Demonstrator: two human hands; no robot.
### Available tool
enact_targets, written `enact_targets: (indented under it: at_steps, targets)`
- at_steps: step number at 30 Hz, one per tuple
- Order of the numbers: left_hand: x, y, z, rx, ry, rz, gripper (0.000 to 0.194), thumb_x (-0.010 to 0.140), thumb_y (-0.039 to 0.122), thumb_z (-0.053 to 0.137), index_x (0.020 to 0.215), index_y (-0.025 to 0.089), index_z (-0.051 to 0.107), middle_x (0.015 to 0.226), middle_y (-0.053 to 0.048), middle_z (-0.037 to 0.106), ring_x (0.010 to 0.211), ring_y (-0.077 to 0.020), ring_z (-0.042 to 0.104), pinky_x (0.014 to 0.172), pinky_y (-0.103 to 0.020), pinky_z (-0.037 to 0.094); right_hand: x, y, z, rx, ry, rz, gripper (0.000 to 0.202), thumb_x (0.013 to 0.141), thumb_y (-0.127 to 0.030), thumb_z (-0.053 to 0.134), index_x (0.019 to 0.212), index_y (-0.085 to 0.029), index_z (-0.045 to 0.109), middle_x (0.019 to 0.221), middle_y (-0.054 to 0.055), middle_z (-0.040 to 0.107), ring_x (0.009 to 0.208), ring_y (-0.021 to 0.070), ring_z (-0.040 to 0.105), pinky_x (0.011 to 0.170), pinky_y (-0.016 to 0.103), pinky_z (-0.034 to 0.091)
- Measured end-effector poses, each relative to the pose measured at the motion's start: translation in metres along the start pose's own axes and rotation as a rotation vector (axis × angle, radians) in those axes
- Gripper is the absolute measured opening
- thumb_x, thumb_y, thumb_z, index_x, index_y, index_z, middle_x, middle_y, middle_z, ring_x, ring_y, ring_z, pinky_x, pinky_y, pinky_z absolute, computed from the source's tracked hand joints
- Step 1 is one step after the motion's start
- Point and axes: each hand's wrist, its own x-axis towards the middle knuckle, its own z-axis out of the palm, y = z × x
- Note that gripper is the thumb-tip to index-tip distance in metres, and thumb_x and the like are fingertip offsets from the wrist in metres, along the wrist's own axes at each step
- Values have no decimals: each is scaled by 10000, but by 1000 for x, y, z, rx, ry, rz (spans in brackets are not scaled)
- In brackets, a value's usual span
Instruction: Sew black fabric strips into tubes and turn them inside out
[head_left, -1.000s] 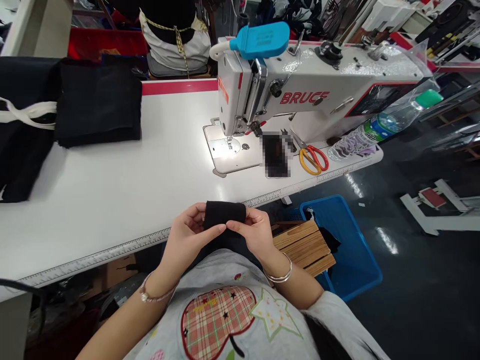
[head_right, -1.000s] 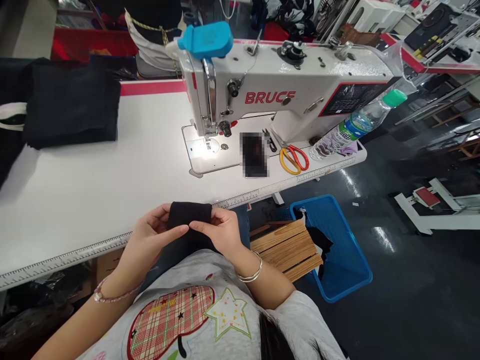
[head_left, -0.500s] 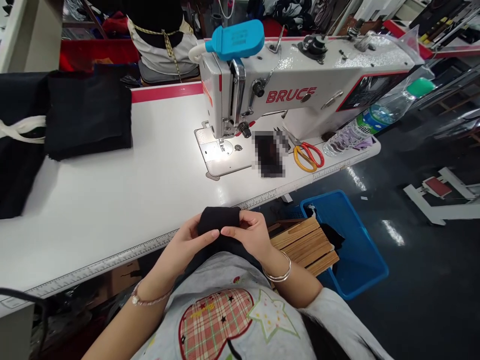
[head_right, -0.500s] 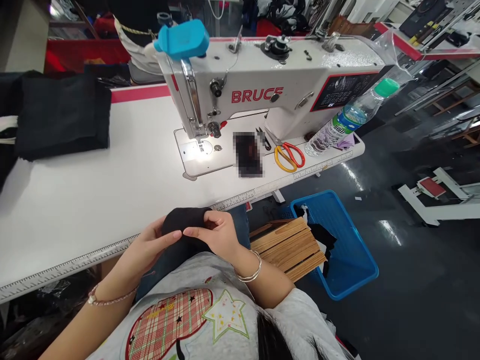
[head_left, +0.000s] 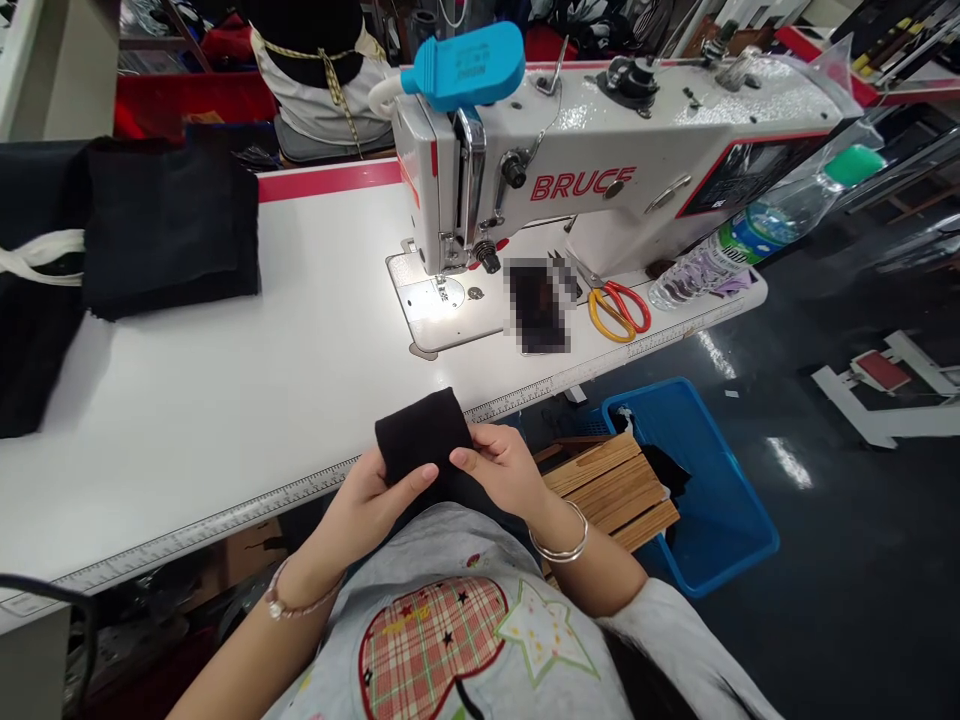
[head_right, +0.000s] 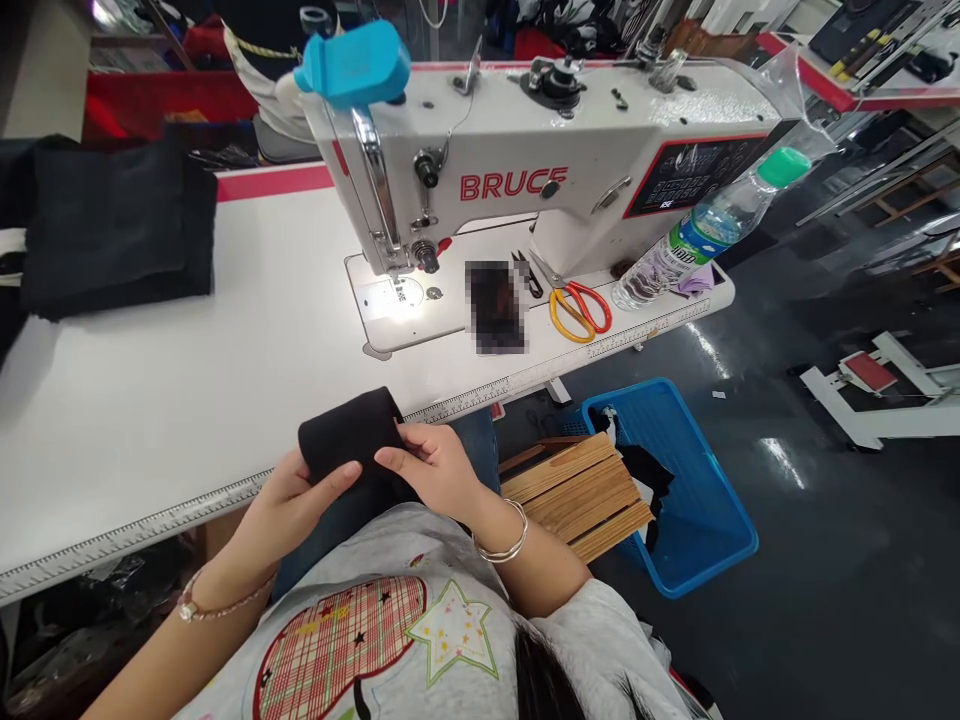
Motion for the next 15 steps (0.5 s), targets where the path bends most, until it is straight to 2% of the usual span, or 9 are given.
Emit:
enact_targets:
  at_steps: [5, 9, 11, 15]
  targets:
    - [-1, -3, 5, -20, 55, -16, 411, 865, 417, 638, 1210, 194, 658, 1203, -86, 698, 1102, -265, 645, 994, -388, 507, 0, 7, 6, 9, 182, 6, 298, 738, -455, 759, 721, -190, 622, 622, -26, 569, 575, 104, 478, 547, 238, 413]
    - [0, -4, 9, -38, 117, -22, 403, 850, 426, 654, 1185, 202, 673, 1178, -76, 709, 1125, -269, 640, 1017, -406, 498, 1, 11, 9, -87, 293, -9, 341, 702, -468, 789, 662, -199, 584, 554, -53, 482, 532, 92, 418, 524, 240, 380]
    - [0, -1, 11, -54, 166, -28, 405, 831, 426, 677, 1172, 208, 682, 1113, -73, 732, 1125, -280, 642, 1013, -428, 505, 3, 10, 9, -127, 313, -32, 345, 698, -453, 795, 632, -203, 566, 539, -62, 440, 519, 86, 379, 509, 238, 353]
    - [1, 5, 11, -111, 255, -56, 410, 767, 424, 741, 1115, 210, 706, 965, -66, 762, 1075, -304, 668, 924, -437, 565, 7, 6, 8, -170, 249, -90, 272, 797, -421, 701, 671, -207, 589, 558, -54, 455, 513, 87, 378, 513, 241, 350]
